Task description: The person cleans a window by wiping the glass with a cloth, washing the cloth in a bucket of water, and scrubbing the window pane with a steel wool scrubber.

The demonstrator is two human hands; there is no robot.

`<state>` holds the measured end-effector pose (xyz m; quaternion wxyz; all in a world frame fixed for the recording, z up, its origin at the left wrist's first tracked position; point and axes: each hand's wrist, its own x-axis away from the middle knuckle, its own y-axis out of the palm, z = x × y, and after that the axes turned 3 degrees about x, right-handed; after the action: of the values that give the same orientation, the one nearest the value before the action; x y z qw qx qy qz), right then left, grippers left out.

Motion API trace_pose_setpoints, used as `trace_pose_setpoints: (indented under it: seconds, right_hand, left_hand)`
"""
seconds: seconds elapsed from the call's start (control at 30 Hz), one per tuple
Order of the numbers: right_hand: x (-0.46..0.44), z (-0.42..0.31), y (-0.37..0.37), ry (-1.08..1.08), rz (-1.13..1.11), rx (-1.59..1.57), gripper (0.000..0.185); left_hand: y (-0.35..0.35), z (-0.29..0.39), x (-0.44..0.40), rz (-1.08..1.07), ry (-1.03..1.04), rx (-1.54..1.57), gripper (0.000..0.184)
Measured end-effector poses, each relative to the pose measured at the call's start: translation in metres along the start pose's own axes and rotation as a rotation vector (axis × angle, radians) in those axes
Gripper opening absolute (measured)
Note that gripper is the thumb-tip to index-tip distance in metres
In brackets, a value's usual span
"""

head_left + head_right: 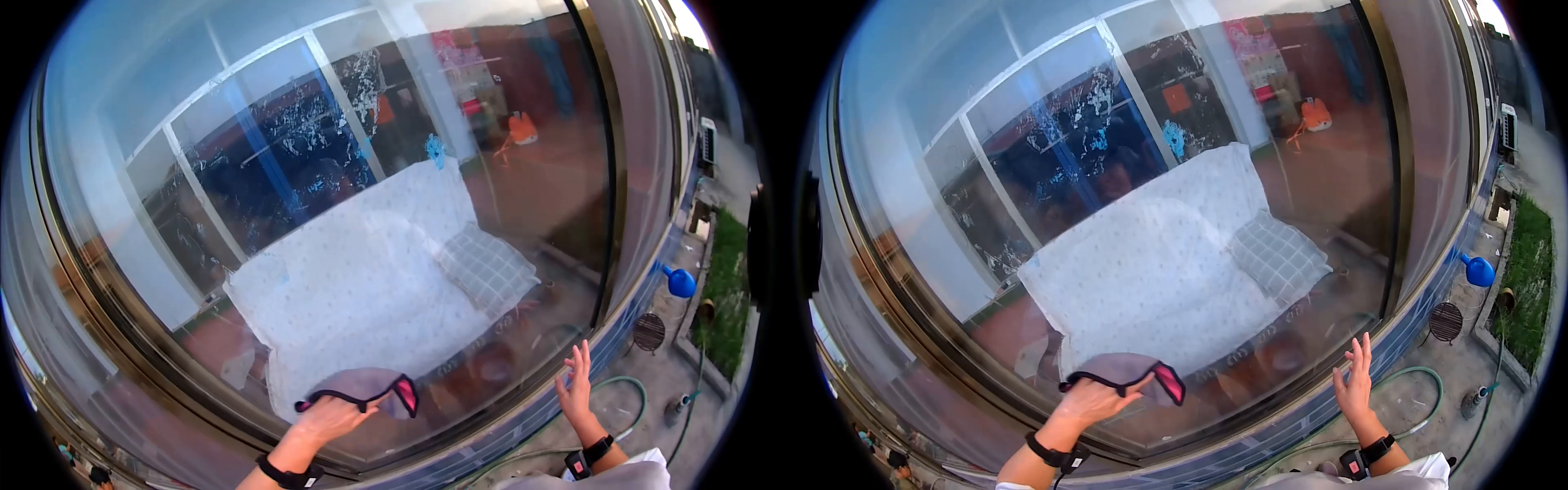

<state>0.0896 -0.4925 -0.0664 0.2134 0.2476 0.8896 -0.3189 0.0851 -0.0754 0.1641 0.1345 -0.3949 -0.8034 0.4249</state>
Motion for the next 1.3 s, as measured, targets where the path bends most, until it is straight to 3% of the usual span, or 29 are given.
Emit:
trace_pose_setpoints:
  seconds: [0.07,0.13,0.17,0.2,0.3,0.43,0.5,0.6,0.7,0.77,0.83,0.93,1.07,1.2,1.23,1.3]
  right_hand:
    - [-0.002,-0.024,-0.004,0.022,-0.036,-0.012,0.075]
    - [-0.014,-0.039,0.009,-0.006,-0.047,-0.049,0.075]
    - [-0.02,-0.05,0.015,-0.01,-0.05,-0.09,0.075]
    - [-0.026,-0.061,0.025,-0.009,-0.039,-0.162,0.071]
    - [-0.041,-0.075,0.051,-0.153,0.078,-0.129,0.065]
    - [-0.041,-0.08,0.075,-0.202,0.094,-0.106,0.066]
    - [-0.04,-0.077,0.078,-0.216,0.102,-0.091,0.067]
    - [-0.041,-0.073,0.078,-0.229,0.079,-0.108,0.068]
    - [-0.043,-0.071,0.076,-0.272,0.088,-0.061,0.067]
    - [-0.043,-0.07,0.074,-0.29,0.083,-0.021,0.066]
    - [-0.043,-0.069,0.073,-0.28,0.067,-0.051,0.066]
    - [-0.042,-0.058,0.075,-0.265,0.065,-0.074,0.066]
    - [-0.044,-0.054,0.071,-0.309,0.057,-0.041,0.063]
    - [-0.044,-0.066,0.065,-0.335,0.06,-0.024,0.059]
    - [-0.046,-0.074,0.059,-0.356,0.095,0.043,0.072]
    - [-0.047,-0.08,0.065,-0.35,0.118,0.002,0.074]
  left_hand:
    - [-0.057,-0.053,0.042,0.223,-0.259,-0.038,0.052]
    - [-0.089,-0.098,0.066,0.384,-0.55,-0.355,0.065]
    - [-0.109,-0.12,0.067,0.473,-0.677,-0.3,0.07]
    - [-0.125,-0.142,0.061,0.667,-0.677,-0.27,0.067]
    - [-0.109,-0.141,0.063,0.774,-0.832,-0.415,0.065]
    - [-0.005,-0.044,0.093,0.67,-0.909,-0.153,0.073]
    - [0.066,0.019,0.118,0.616,-0.985,-0.05,0.069]
    - [0.148,0.102,0.153,0.29,-1.192,0.104,0.062]
    - [0.102,0.053,0.15,0.352,-1.158,-0.022,0.063]
    - [0.025,-0.034,0.135,0.536,-1.116,-0.09,0.063]
    - [-0.068,-0.117,0.106,0.747,-0.852,-0.302,0.063]
    - [-0.14,-0.188,0.083,0.81,-0.86,-0.446,0.062]
    - [-0.096,-0.138,0.082,0.866,-0.944,-0.338,0.063]
    - [0.037,-0.012,0.119,0.644,-1.096,-0.132,0.057]
    - [0.073,0.021,0.129,0.582,-1.137,-0.065,0.056]
    - [0.138,0.086,0.147,0.455,-1.194,0.045,0.054]
